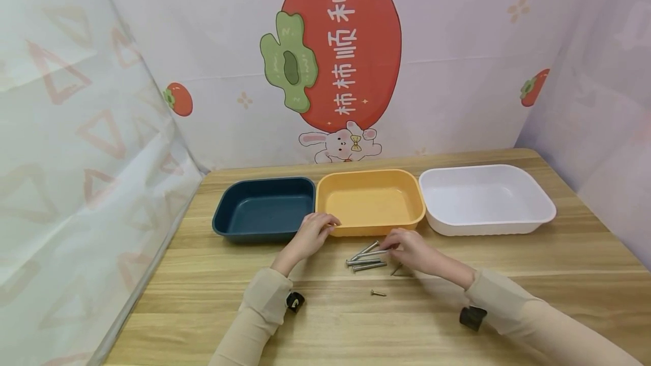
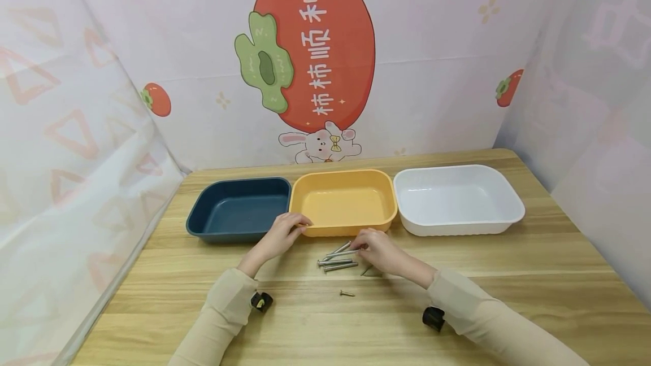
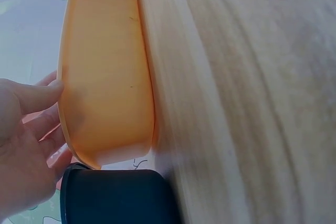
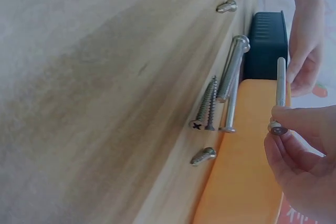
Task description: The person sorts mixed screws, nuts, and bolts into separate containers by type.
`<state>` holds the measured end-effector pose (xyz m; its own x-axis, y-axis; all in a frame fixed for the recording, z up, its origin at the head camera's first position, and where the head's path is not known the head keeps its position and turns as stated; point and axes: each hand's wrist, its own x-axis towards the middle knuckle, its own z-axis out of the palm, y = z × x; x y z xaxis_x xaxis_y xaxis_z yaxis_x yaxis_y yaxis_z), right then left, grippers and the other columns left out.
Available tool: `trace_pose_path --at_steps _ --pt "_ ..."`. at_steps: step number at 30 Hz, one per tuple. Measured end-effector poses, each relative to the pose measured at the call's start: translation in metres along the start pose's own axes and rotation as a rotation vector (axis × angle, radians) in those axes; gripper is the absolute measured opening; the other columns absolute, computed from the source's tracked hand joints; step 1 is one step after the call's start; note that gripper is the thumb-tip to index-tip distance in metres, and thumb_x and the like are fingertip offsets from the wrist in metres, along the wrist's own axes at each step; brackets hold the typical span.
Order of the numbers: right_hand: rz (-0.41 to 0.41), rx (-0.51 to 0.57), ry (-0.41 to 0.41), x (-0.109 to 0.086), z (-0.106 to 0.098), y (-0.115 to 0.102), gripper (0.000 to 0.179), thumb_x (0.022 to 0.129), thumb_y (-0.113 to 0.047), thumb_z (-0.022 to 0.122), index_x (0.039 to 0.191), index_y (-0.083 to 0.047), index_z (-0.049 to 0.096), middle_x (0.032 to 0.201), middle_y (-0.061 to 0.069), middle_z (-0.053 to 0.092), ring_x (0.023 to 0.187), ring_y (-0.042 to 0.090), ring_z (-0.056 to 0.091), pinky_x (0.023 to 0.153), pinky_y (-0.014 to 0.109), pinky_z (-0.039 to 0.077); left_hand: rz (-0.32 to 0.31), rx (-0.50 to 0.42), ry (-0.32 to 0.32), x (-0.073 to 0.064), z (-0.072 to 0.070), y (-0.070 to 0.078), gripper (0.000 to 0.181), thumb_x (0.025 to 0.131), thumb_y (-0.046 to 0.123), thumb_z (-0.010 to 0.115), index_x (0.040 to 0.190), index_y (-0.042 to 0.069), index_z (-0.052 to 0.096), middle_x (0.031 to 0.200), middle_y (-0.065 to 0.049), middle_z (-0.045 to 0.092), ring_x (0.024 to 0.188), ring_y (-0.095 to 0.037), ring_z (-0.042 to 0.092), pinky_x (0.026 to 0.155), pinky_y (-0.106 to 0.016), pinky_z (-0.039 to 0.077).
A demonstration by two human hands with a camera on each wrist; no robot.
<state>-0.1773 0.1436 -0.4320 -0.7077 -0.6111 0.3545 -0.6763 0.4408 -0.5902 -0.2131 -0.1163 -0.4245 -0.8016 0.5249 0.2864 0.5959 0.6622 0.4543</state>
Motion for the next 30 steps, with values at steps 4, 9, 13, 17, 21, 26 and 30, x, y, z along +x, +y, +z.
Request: trace_pose_path --at_steps 4,9,13,17,21,26,30 --pt "-0.035 -0.004 0.03 0.001 -0.005 -0.003 0.015 0.071 0.012 0.063 0.083 0.004 0.067 0.079 0.007 0.062 0.072 0.018 0.057 0.062 0.025 0.048 -0.003 -0.008 -0.001 0.0 0.0 0.0 0.012 0.086 0.006 0.055 0.094 0.009 0.062 0.091 -0.002 0.063 0.093 -0.02 0.054 0.095 -0.044 0.028" --pt "-0.055 -0.014 0.057 0.004 -0.014 -0.007 0.016 0.07 0.012 0.064 0.083 0.002 0.067 0.079 0.006 0.063 0.071 0.017 0.057 0.06 0.025 0.048 0.002 -0.004 -0.002 0.0 0.0 0.0 0.012 0.086 0.006 0.055 0.094 0.008 0.062 0.091 -0.002 0.063 0.092 -0.021 0.054 0.095 -0.044 0.029" --pt "-0.047 -0.026 0.065 0.006 -0.022 -0.007 0.016 0.071 0.011 0.064 0.083 0.001 0.067 0.079 0.005 0.062 0.072 0.016 0.057 0.061 0.025 0.048 0.014 0.001 0.0 0.001 0.0 -0.001 0.012 0.086 0.005 0.054 0.094 0.008 0.062 0.091 -0.003 0.063 0.093 -0.021 0.054 0.095 -0.045 0.029" --pt "0.017 -0.053 0.046 0.009 -0.03 -0.006 0.015 0.074 0.007 0.064 0.086 -0.001 0.067 0.082 0.004 0.062 0.075 0.016 0.057 0.063 0.03 0.048 0.017 -0.004 0.0 0.001 0.001 -0.001 0.012 0.086 0.005 0.054 0.094 0.007 0.062 0.091 -0.003 0.063 0.093 -0.022 0.054 0.095 -0.045 0.028" --pt "0.046 -0.038 0.035 0.013 -0.038 -0.002 0.014 0.075 0.008 0.063 0.086 0.001 0.067 0.083 0.006 0.063 0.076 0.018 0.058 0.065 0.032 0.049 0.009 -0.01 -0.006 0.001 0.001 -0.001 0.012 0.086 0.005 0.054 0.095 0.008 0.062 0.091 -0.003 0.063 0.093 -0.021 0.054 0.096 -0.045 0.028" --pt "0.084 -0.018 0.04 0.023 -0.046 0.005 0.013 0.074 0.009 0.063 0.084 0.003 0.067 0.081 0.008 0.064 0.074 0.018 0.057 0.065 0.027 0.048 0.006 -0.016 -0.013 0.0 0.0 -0.001 0.012 0.087 0.005 0.053 0.095 0.008 0.062 0.091 -0.003 0.062 0.093 -0.021 0.054 0.096 -0.045 0.027" --pt "0.126 -0.025 0.034 0.029 -0.052 0.01 0.011 0.074 0.007 0.063 0.084 0.003 0.067 0.081 0.007 0.064 0.073 0.016 0.056 0.065 0.026 0.047 0.008 -0.01 -0.013 0.0 0.0 0.0 0.012 0.087 0.005 0.053 0.095 0.008 0.062 0.091 -0.003 0.062 0.093 -0.021 0.054 0.095 -0.045 0.027"
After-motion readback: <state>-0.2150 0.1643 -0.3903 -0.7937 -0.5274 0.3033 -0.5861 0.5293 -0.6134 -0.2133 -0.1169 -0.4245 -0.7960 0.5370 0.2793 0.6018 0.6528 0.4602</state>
